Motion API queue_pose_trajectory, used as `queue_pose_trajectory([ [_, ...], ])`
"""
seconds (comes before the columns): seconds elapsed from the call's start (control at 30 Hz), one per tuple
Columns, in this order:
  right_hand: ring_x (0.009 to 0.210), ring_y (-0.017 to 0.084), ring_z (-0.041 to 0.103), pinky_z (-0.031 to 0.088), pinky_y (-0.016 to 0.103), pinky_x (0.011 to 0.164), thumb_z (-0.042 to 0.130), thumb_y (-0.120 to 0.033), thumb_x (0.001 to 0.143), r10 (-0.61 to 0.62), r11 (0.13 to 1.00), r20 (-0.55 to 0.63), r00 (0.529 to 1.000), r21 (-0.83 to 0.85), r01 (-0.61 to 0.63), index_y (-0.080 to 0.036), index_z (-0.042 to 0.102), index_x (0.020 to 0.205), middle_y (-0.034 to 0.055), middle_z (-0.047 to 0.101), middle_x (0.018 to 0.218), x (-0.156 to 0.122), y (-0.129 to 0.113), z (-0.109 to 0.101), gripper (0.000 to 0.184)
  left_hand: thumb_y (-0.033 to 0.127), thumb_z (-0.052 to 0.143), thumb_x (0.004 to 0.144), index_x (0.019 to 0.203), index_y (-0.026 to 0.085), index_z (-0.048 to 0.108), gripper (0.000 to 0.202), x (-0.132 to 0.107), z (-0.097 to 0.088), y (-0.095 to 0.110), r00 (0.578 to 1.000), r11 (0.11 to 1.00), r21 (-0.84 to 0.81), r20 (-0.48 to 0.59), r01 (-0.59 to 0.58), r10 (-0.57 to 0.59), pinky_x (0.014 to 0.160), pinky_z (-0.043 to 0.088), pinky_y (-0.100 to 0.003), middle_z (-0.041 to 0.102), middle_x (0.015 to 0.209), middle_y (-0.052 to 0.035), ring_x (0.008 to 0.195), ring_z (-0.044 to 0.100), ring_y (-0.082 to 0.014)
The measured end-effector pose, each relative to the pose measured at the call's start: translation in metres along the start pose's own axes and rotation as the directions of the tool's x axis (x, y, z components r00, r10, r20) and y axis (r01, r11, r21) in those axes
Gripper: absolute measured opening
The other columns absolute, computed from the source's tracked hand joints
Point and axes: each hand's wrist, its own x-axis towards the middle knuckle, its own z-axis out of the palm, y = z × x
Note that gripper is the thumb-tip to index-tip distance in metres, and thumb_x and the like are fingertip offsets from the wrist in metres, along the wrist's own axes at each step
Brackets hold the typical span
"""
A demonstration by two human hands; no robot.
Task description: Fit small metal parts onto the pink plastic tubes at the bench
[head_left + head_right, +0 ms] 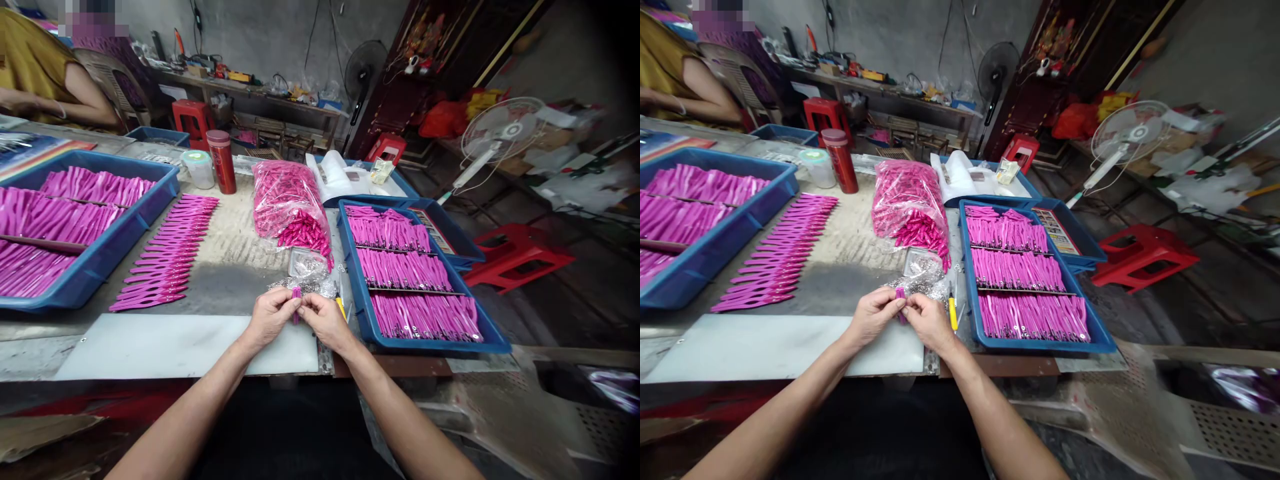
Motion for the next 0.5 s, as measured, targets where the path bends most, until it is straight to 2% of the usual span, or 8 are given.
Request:
queue_pose_trajectory([
  [0.27, 0.058, 0.010, 0.048, 0.035, 0.022, 0.057, 0.048, -0.025, 0.077, -0.073, 0.994, -0.016, 0.997, -0.083, 0.071, -0.017, 0.055, 0.066, -0.0021, 0.055, 0.061, 0.0010, 0.0020, 0.0011, 0.015, 0.026, 0.048, 0.078, 0.054, 0.017, 0.056, 0.027, -0.0019, -0.0008, -0.0059, 0.999, 0.999, 0.031, 0.023, -0.042, 0.042, 0.058, 0.035, -0.022, 0.048, 0.056, 0.0006, 0.058, 0.045, -0.0113],
  [0.5, 0.060, 0.011, 0.048, 0.036, 0.022, 0.057, 0.048, -0.026, 0.078, -0.069, 0.995, -0.023, 0.997, -0.074, 0.067, -0.018, 0.055, 0.068, -0.0022, 0.054, 0.062, -0.0009, 0.0082, 0.0023, 0.015, 0.023, 0.048, 0.077, 0.053, 0.017, 0.054, 0.025, -0.0025, 0.0012, -0.0059, 0.997, 0.994, 0.073, 0.012, -0.078, 0.077, 0.056, 0.033, -0.022, 0.045, 0.054, 0.0013, 0.056, 0.042, -0.0109],
])
